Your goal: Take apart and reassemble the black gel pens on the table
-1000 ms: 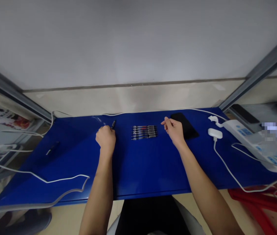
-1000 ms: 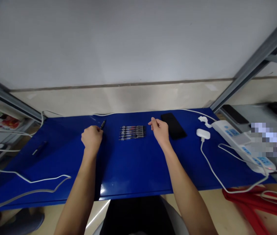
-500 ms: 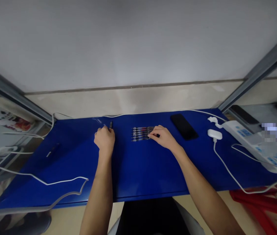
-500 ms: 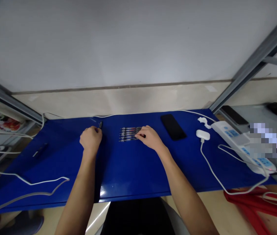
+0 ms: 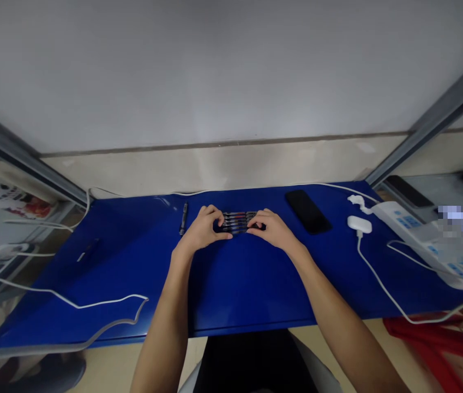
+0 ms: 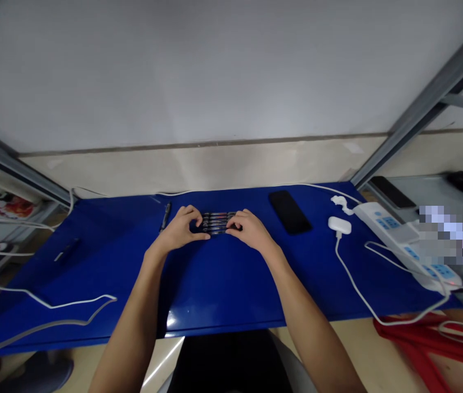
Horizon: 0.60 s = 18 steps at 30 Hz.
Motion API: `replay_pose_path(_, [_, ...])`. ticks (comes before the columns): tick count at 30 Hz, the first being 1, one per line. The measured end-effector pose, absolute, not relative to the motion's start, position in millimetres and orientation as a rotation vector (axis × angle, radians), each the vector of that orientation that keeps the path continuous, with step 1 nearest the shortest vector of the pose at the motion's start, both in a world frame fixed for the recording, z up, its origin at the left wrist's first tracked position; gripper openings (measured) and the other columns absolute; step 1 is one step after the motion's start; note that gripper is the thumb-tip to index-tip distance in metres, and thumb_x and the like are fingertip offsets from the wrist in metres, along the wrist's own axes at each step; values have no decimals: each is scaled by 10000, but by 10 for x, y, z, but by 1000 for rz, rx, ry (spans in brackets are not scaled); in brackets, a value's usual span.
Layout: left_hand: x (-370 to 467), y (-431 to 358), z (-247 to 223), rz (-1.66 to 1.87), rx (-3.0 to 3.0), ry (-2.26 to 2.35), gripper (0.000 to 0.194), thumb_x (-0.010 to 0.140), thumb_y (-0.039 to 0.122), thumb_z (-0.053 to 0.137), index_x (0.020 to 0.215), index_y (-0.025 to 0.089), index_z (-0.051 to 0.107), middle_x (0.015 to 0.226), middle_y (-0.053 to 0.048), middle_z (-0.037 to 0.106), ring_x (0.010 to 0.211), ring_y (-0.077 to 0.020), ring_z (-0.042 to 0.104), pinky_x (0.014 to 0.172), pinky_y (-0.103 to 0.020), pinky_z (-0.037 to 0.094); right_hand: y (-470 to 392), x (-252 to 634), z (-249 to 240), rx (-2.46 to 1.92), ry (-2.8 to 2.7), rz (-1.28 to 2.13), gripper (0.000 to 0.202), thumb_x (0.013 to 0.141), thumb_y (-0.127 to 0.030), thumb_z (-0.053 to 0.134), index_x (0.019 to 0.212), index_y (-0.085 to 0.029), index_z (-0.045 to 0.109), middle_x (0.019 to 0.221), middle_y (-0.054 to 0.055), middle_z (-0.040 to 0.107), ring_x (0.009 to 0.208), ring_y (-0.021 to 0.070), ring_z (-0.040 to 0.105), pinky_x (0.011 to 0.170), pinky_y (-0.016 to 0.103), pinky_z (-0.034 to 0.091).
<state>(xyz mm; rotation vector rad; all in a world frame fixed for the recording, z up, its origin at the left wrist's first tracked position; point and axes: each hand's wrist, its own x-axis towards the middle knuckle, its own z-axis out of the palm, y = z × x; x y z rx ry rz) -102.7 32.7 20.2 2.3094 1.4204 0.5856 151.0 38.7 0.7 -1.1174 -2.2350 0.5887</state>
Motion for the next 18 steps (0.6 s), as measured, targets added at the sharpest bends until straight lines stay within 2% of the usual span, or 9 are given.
replay_pose_path(5, [-1026,332,140,524,2346,1403,352,664,341,780,773,192,481,944,-21,507,907,-206,461,902,-343,357,406,1610,74,-1148,-2152,606,98,805,-296,746,835,-238,673,708,-10,538,763,183,526,745,320,418])
replay_pose_path(10, [-1026,350,118,486,2333,1425,322,661,308,748,762,198,463,911,-10,499,895,-205,481,945,-366,347,447,1758,99,-1273,-1989,609,198,782,-359,754,889,-234,643,781,10,536,758,193,496,693,319,408])
replay_pose_path(18, [-1025,365,94,492,2374,1380,310,683,283,716,700,195,419,866,4,490,847,-182,492,976,-366,337,461,1775,85,-1271,-2008,591,201,770,-388,763,847,-234,659,773,14,531,763,197,498,698,325,407])
